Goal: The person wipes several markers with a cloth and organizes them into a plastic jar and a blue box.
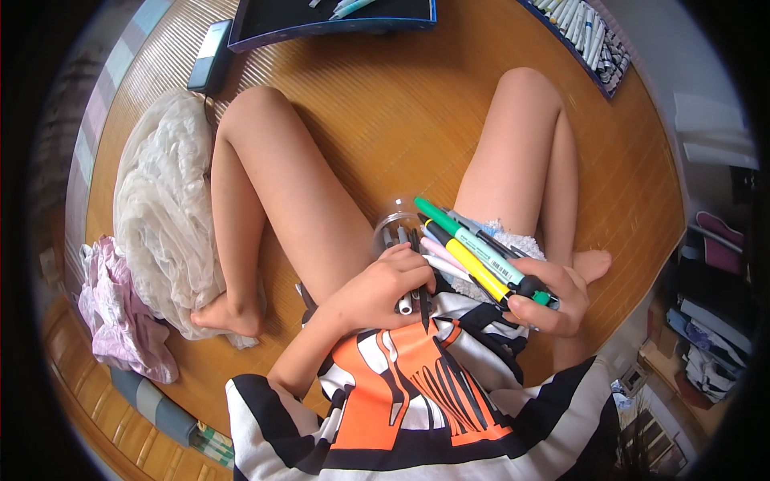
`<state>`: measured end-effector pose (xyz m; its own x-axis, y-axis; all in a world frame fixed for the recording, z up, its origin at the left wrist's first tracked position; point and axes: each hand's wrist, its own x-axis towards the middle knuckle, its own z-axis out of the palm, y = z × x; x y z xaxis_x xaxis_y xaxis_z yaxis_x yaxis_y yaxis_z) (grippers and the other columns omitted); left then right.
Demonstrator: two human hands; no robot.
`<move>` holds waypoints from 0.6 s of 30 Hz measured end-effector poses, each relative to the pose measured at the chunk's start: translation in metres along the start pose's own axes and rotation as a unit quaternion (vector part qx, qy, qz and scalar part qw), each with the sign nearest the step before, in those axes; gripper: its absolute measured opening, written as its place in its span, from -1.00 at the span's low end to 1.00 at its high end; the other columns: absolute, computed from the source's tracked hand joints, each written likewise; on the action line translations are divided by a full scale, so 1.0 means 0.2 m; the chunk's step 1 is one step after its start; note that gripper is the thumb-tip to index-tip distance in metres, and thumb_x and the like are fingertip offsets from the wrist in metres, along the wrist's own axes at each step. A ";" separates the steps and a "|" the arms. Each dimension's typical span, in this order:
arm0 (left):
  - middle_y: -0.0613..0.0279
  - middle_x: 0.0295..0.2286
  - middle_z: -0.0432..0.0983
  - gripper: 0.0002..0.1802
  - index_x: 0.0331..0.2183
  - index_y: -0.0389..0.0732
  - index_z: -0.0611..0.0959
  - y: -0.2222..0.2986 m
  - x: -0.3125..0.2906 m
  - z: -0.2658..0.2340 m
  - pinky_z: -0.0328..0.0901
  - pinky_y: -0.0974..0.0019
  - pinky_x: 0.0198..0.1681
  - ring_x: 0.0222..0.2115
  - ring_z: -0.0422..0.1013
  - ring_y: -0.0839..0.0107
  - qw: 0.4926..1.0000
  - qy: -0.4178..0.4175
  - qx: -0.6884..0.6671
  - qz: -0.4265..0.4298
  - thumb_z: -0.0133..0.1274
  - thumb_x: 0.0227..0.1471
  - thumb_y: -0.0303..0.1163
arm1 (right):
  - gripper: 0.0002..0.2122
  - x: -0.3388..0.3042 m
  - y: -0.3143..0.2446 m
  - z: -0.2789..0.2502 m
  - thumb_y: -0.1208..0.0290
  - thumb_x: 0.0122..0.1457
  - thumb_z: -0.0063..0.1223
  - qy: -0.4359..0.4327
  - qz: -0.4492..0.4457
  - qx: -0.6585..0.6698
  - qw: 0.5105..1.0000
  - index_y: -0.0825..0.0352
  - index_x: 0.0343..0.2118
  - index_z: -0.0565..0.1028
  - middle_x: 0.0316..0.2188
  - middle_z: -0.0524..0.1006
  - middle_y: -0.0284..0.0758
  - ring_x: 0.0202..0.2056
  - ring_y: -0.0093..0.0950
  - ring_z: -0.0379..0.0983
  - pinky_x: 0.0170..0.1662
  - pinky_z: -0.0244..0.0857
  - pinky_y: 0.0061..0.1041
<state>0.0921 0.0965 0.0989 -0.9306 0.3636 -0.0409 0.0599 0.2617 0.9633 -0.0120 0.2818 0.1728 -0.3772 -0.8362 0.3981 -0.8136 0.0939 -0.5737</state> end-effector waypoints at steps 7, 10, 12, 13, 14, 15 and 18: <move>0.23 -0.60 0.30 -0.75 -0.59 -0.18 0.40 -0.01 0.01 0.01 0.03 0.25 -0.16 -0.45 0.25 0.29 0.999 0.032 -0.014 0.010 0.04 -0.52 -0.38 | -0.80 0.09 0.09 -0.01 0.54 -0.32 -0.01 -0.077 -0.162 0.059 0.982 0.20 -0.51 0.39 -0.50 0.34 -0.17 -0.73 -0.58 0.27 -0.73 0.16 -0.75; 0.24 -0.62 0.32 -0.75 -0.60 -0.18 0.41 -0.01 0.01 0.01 0.09 0.32 -0.23 -0.47 0.26 0.29 0.998 0.054 0.004 0.022 0.04 -0.53 -0.37 | -0.79 0.16 0.12 -0.04 0.53 -0.34 -0.02 -0.128 -0.195 0.061 0.971 0.19 -0.51 0.39 -0.48 0.34 -0.17 -0.75 -0.60 0.24 -0.74 0.14 -0.75; 0.22 -0.62 0.33 -0.75 -0.60 -0.18 0.42 -0.01 0.01 0.01 0.12 0.34 -0.28 -0.47 0.26 0.29 0.998 0.053 0.004 0.017 0.03 -0.54 -0.35 | -0.81 0.19 0.15 -0.04 0.54 -0.31 -0.01 -0.144 -0.212 0.089 0.963 0.22 -0.52 0.38 -0.48 0.34 -0.12 -0.76 -0.59 0.23 -0.75 0.10 -0.75; 0.22 -0.62 0.33 -0.75 -0.60 -0.18 0.42 -0.01 0.01 0.01 0.12 0.34 -0.28 -0.47 0.26 0.29 0.998 0.063 0.004 0.019 0.03 -0.54 -0.35 | -0.84 0.20 0.16 -0.04 0.54 -0.29 -0.01 -0.156 -0.224 0.114 0.955 0.25 -0.53 0.38 -0.47 0.34 -0.06 -0.77 -0.58 0.21 -0.76 0.06 -0.76; 0.21 -0.61 0.33 -0.75 -0.61 -0.18 0.42 -0.01 0.01 0.01 0.13 0.34 -0.29 -0.47 0.26 0.28 0.998 0.064 0.012 0.024 0.03 -0.54 -0.35 | -0.84 0.23 0.17 -0.03 0.53 -0.29 -0.01 -0.175 -0.254 0.119 0.944 0.25 -0.52 0.39 -0.47 0.33 -0.07 -0.78 -0.60 0.19 -0.74 0.06 -0.76; 0.20 -0.60 0.34 -0.75 -0.61 -0.19 0.43 -0.01 0.01 0.01 0.14 0.34 -0.30 -0.47 0.26 0.26 0.997 0.066 0.020 0.028 0.02 -0.54 -0.34 | -0.81 0.24 0.17 -0.03 0.54 -0.31 -0.01 -0.214 -0.264 0.113 0.934 0.24 -0.51 0.39 -0.45 0.33 -0.10 -0.78 -0.60 0.18 -0.74 0.08 -0.74; 0.18 -0.60 0.35 -0.75 -0.61 -0.20 0.44 -0.04 0.00 0.03 0.15 0.32 -0.33 -0.49 0.26 0.22 0.996 0.075 0.035 0.031 0.02 -0.53 -0.32 | -0.74 0.26 0.15 -0.02 0.52 -0.36 -0.02 -0.282 -0.270 0.063 0.918 0.16 -0.47 0.38 -0.44 0.33 -0.19 -0.74 -0.59 0.20 -0.74 0.09 -0.70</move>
<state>0.0933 0.1004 0.0904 -0.9674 0.2451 0.0639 0.1396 0.3054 0.9419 -0.0577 0.2425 0.1788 0.3847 -0.8924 0.2357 -0.7438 -0.4509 -0.4934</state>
